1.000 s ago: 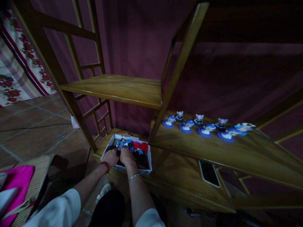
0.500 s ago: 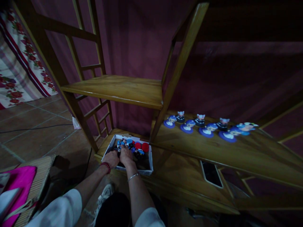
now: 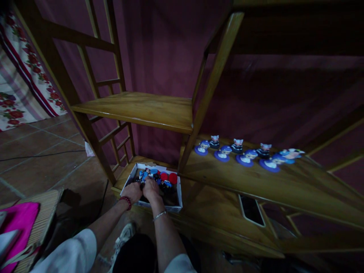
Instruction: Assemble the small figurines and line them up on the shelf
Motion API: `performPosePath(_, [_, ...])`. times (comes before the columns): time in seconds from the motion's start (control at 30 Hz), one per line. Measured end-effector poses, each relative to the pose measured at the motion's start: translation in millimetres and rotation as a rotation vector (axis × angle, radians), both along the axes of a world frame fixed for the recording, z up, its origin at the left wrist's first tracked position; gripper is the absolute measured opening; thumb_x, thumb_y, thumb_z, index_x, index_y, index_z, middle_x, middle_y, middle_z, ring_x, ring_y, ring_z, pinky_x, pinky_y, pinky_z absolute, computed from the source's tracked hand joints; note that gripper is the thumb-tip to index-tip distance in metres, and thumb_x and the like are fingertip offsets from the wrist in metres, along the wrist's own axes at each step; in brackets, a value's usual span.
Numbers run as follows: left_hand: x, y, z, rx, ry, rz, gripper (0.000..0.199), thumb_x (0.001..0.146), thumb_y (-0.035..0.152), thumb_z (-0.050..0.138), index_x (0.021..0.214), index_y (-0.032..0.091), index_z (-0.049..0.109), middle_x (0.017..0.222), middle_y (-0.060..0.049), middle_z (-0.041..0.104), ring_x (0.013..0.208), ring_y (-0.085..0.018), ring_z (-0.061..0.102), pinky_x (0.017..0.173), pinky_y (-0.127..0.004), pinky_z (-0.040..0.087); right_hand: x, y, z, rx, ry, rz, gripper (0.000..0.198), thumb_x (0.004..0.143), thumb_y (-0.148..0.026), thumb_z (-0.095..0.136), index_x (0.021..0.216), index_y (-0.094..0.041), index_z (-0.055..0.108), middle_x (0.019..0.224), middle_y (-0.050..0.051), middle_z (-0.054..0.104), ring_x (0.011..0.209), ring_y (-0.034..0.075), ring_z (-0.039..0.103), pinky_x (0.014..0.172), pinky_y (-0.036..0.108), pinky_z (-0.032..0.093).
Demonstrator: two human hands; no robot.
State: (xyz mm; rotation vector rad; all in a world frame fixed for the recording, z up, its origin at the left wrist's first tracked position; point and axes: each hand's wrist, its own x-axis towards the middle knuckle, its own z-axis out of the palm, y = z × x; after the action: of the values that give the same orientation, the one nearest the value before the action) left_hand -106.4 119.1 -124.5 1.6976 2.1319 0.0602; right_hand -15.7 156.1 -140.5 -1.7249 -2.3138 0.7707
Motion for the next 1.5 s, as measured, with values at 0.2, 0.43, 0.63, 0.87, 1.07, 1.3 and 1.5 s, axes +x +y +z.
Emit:
performPosePath(0.2, [0.0,1.0,0.8,0.025,-0.001,-0.021,0.031,0.075,0.024,0.037,0.096,0.018,0.059,0.092,-0.014,0.063,0.089,-0.025,0.058,0.075,-0.034,0.043,9.8,2.8,-7.6,0.012,0.05,-0.018,0.045,0.072,-0.017,0.049,0.117,-0.019,0.042,0.102,0.01,0.06,0.092,0.019,0.055,0.074,0.026,0.038])
performPosePath(0.43, [-1.4,2.6,-4.1,0.049,0.014,-0.029,0.031,0.071,0.018,0.038,0.094,0.018,0.059,0.092,-0.015,0.063,0.087,-0.026,0.059,0.072,-0.036,0.044,22.7,-1.6,2.7,0.093,0.042,0.047,0.029,0.072,-0.016,0.046,0.1,-0.02,0.055,0.096,0.008,0.061,0.09,0.019,0.055,0.073,0.025,0.037])
performPosePath(0.63, [-1.0,3.4,-5.0,0.062,-0.005,0.013,0.032,0.073,0.019,0.037,0.095,0.02,0.06,0.089,-0.013,0.064,0.085,-0.025,0.06,0.071,-0.034,0.044,30.3,-5.9,4.9,0.125,0.053,0.02,0.029,0.073,-0.017,0.049,0.101,-0.021,0.053,0.098,0.006,0.06,0.091,0.017,0.055,0.075,0.024,0.036])
performPosePath(0.87, [1.3,6.3,-2.2,0.111,-0.002,0.03,0.032,0.076,0.022,0.036,0.099,0.021,0.058,0.089,-0.012,0.065,0.084,-0.024,0.06,0.071,-0.034,0.043,37.4,-5.4,5.1,0.136,0.122,-0.061,0.03,0.073,-0.018,0.049,0.103,-0.021,0.051,0.098,0.005,0.059,0.092,0.016,0.054,0.078,0.023,0.036])
performPosePath(1.07, [2.3,8.9,-0.4,0.108,0.02,0.058,0.032,0.075,0.021,0.035,0.097,0.022,0.058,0.089,-0.012,0.064,0.084,-0.025,0.06,0.07,-0.035,0.044,42.3,-2.6,5.4,0.13,0.156,-0.122,0.03,0.073,-0.018,0.05,0.103,-0.021,0.05,0.097,0.005,0.059,0.09,0.016,0.054,0.078,0.023,0.037])
performPosePath(1.3, [1.5,9.2,0.3,0.11,0.005,0.051,0.031,0.077,0.023,0.034,0.1,0.021,0.055,0.09,-0.013,0.063,0.084,-0.025,0.059,0.07,-0.035,0.043,49.2,-3.3,5.6,0.104,0.238,-0.146,0.031,0.07,-0.014,0.05,0.1,-0.02,0.049,0.092,0.003,0.059,0.087,0.014,0.054,0.078,0.022,0.037])
performPosePath(1.5, [-1.1,9.1,-6.2,0.104,-0.034,0.068,0.031,0.078,0.024,0.035,0.105,0.019,0.05,0.087,-0.012,0.064,0.084,-0.023,0.06,0.07,-0.032,0.043,54.5,-7.6,5.6,0.124,0.297,-0.155,0.028,0.068,-0.015,0.051,0.096,-0.019,0.05,0.088,0.003,0.06,0.083,0.014,0.055,0.076,0.023,0.039])
